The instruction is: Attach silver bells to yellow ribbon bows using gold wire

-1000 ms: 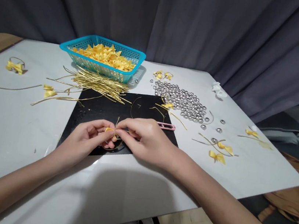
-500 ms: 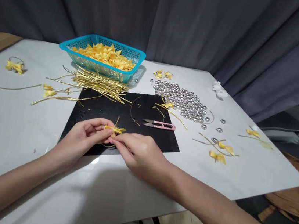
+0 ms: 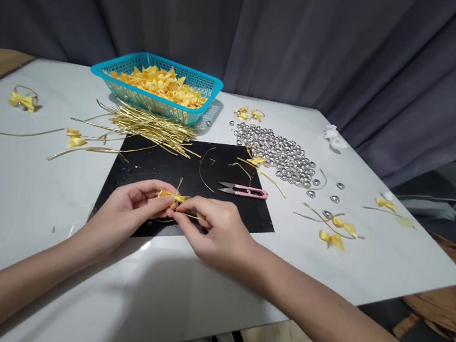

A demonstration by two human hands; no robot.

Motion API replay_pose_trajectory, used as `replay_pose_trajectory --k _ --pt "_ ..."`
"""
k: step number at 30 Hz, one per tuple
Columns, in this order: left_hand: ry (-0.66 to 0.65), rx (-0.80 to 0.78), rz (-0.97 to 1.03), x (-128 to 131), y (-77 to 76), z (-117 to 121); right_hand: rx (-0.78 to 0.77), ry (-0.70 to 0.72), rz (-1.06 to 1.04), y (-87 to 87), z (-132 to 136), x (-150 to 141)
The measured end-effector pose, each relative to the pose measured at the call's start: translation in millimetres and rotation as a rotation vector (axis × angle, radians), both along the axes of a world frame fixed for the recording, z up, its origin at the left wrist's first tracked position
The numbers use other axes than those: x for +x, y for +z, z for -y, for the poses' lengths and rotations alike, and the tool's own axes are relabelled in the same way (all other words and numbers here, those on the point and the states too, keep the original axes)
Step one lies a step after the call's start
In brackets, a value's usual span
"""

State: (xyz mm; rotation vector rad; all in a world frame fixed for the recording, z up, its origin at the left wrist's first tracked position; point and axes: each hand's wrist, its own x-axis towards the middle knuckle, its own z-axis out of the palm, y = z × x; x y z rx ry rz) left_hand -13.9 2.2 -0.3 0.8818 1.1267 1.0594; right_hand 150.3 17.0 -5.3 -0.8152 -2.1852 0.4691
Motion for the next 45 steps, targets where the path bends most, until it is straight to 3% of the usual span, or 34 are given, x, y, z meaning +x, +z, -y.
replay_pose_trajectory --k 12,32,39,45 --pt "0.025 0.109 -0.037 0 -4.3 4 0.170 -0.011 -0.079 -8.0 -2 -1" --pt "0.063 0.053 -0.073 1 -0.7 5 0.139 0.041 -0.012 -6.1 -4 1" --pt "0.062 0.039 -0.098 2 1.4 2 0.184 0.046 0.083 0.1 -6 4" --pt "0.090 0.052 -0.104 3 -1.4 2 0.396 0.049 0.353 18.3 -13 15"
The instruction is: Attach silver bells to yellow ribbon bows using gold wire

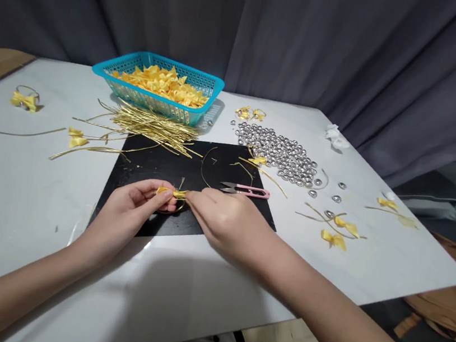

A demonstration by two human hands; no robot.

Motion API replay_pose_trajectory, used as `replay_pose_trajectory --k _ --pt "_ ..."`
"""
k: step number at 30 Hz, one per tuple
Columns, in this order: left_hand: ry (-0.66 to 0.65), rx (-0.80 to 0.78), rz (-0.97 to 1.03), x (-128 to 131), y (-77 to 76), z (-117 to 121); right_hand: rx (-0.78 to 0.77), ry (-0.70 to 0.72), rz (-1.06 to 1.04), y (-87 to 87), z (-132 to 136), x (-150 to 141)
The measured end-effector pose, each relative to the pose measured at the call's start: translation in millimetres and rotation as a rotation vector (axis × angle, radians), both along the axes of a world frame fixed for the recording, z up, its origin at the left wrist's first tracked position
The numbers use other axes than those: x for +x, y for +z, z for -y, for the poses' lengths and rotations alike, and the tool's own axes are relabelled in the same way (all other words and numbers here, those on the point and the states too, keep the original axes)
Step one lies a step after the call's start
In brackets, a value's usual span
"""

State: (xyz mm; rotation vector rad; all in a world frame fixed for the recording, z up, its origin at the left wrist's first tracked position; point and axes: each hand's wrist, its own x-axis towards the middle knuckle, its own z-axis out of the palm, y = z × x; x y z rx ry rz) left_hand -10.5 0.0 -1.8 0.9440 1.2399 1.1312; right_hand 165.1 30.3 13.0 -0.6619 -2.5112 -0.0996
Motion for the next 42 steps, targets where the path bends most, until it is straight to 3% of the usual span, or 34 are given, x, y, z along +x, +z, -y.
replay_pose_trajectory --k 3,7,12,16,22,27,34,42 --pt "-0.004 0.012 -0.009 0 -1.7 1 0.013 0.001 0.074 7.3 -6 2" --pt "-0.057 0.013 -0.018 1 -2.9 2 -0.129 0.051 0.019 10.1 -15 -4" --pt "-0.163 -0.003 -0.038 1 -0.3 3 -0.245 0.060 -0.022 3.2 -29 -11" --pt "-0.147 -0.043 -0.024 1 2.3 2 -0.286 0.040 -0.055 -3.4 -34 -10" --pt "-0.051 -0.036 -0.003 0 -1.8 1 -0.262 -0.019 -0.171 1.8 -21 -5" --pt "-0.014 -0.023 0.047 -1 -2.5 1 -0.293 0.020 -0.165 0.6 -2 -12" --pt "0.037 -0.040 0.142 -3 -4.5 1 -0.108 0.029 0.001 -18.6 9 -15" --pt "0.039 -0.060 0.100 -2 -2.8 0 0.024 0.084 0.070 -16.9 9 -16"
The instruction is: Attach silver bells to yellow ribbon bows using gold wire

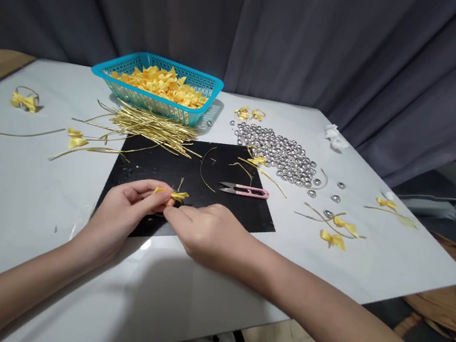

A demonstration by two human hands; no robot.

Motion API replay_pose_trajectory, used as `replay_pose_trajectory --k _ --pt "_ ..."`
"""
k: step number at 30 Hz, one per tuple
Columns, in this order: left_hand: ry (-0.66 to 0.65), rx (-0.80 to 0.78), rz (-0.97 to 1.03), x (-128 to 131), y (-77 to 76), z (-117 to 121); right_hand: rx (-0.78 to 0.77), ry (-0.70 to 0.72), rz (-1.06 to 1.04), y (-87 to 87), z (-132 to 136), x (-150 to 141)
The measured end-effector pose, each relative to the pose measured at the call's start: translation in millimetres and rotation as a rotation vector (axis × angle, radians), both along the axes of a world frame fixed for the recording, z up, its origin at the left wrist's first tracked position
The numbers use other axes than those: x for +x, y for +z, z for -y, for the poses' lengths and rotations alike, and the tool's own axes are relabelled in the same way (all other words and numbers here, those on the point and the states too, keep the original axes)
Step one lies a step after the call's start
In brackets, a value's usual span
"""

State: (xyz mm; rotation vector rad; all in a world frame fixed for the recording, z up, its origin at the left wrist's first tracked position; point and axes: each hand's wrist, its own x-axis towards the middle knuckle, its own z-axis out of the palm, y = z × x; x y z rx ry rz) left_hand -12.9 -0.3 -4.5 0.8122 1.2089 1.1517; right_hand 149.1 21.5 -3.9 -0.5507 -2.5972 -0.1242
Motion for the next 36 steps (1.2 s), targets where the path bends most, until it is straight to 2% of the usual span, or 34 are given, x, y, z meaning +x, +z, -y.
replay_pose_trajectory --k 4,6,8,11,13,16,18,24,29,33,36 --pt "-0.004 0.002 0.009 0 -1.5 1 -0.080 0.021 -0.084 0.4 2 -1" --pt "0.004 0.018 0.024 -1 -2.6 1 -0.176 0.029 -0.188 2.7 3 -2" --pt "0.008 0.046 0.039 -1 -3.5 1 -0.304 -0.032 -0.339 7.3 2 -3" --pt "-0.010 0.108 0.044 -1 -3.9 2 -0.551 -0.290 -0.583 15.9 -3 -4" --pt "-0.030 0.132 0.044 -1 -3.4 3 -0.775 -0.395 -0.636 20.3 -8 -5" --pt "-0.045 0.141 0.062 0 -2.0 4 -1.139 -0.327 -0.576 22.9 -15 -7" --pt "-0.051 0.150 0.078 1 -1.2 5 -1.293 -0.281 -0.582 23.1 -17 -7" --pt "-0.072 0.180 0.082 3 -1.1 5 -1.430 -0.275 -0.618 22.7 -15 -11" --pt "-0.061 0.231 0.047 3 -3.7 4 -1.405 -0.199 -0.610 21.0 -14 -11" --pt "-0.051 0.276 0.013 3 -6.3 6 -1.484 -0.207 -0.594 21.9 -14 -9" --pt "-0.057 0.300 -0.021 3 -6.4 7 -1.483 -0.191 -0.634 23.7 -13 -10"
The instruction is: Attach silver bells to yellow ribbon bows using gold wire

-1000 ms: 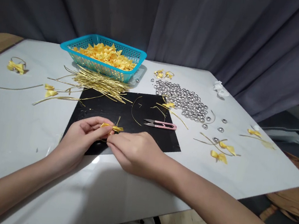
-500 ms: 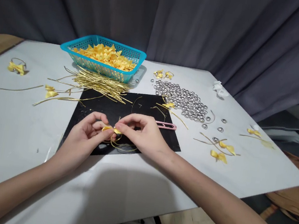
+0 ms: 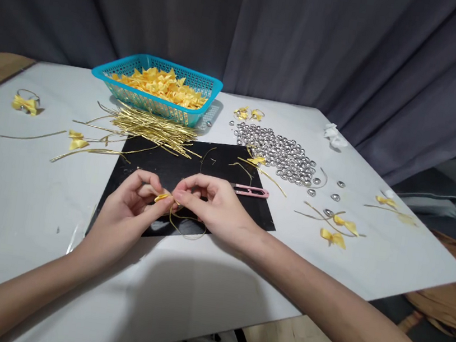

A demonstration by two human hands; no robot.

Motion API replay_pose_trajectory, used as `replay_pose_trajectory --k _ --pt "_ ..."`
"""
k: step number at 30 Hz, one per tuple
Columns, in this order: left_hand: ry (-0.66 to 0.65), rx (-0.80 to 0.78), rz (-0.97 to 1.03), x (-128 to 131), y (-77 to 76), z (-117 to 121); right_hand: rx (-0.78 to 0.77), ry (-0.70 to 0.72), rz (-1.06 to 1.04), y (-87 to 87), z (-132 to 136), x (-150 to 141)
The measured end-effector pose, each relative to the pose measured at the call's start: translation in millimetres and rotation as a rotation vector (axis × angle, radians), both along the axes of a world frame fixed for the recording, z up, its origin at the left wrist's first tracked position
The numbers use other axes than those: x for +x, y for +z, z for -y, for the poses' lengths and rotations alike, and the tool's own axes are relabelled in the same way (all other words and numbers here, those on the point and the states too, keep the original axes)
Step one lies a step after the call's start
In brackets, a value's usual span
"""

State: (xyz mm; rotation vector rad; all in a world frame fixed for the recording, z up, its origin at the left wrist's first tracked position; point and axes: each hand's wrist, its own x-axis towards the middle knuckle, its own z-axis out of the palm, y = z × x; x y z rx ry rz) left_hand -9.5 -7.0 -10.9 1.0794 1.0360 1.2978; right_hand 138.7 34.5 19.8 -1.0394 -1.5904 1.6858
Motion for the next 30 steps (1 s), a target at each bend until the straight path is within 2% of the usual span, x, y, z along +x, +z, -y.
replay_pose_trajectory --k 4,9,15,17,21,30 --pt "-0.009 0.020 -0.019 -1 1.7 0 0.075 -0.018 -0.034 0.6 0 -3" --pt "-0.021 0.027 -0.037 -3 1.4 0 0.085 -0.006 -0.015 0.8 -5 -4" --pt "-0.034 0.015 -0.074 -3 -1.5 2 0.213 -0.093 -0.014 6.0 -15 -4" --pt "-0.026 0.015 -0.064 -3 -1.1 1 0.184 -0.074 -0.027 5.5 -16 -5" --pt "-0.020 0.009 -0.020 -2 1.1 1 0.027 0.040 0.017 2.6 -16 -4" --pt "-0.005 0.058 -0.079 -3 -0.6 3 0.076 0.021 0.130 6.7 -18 -4"
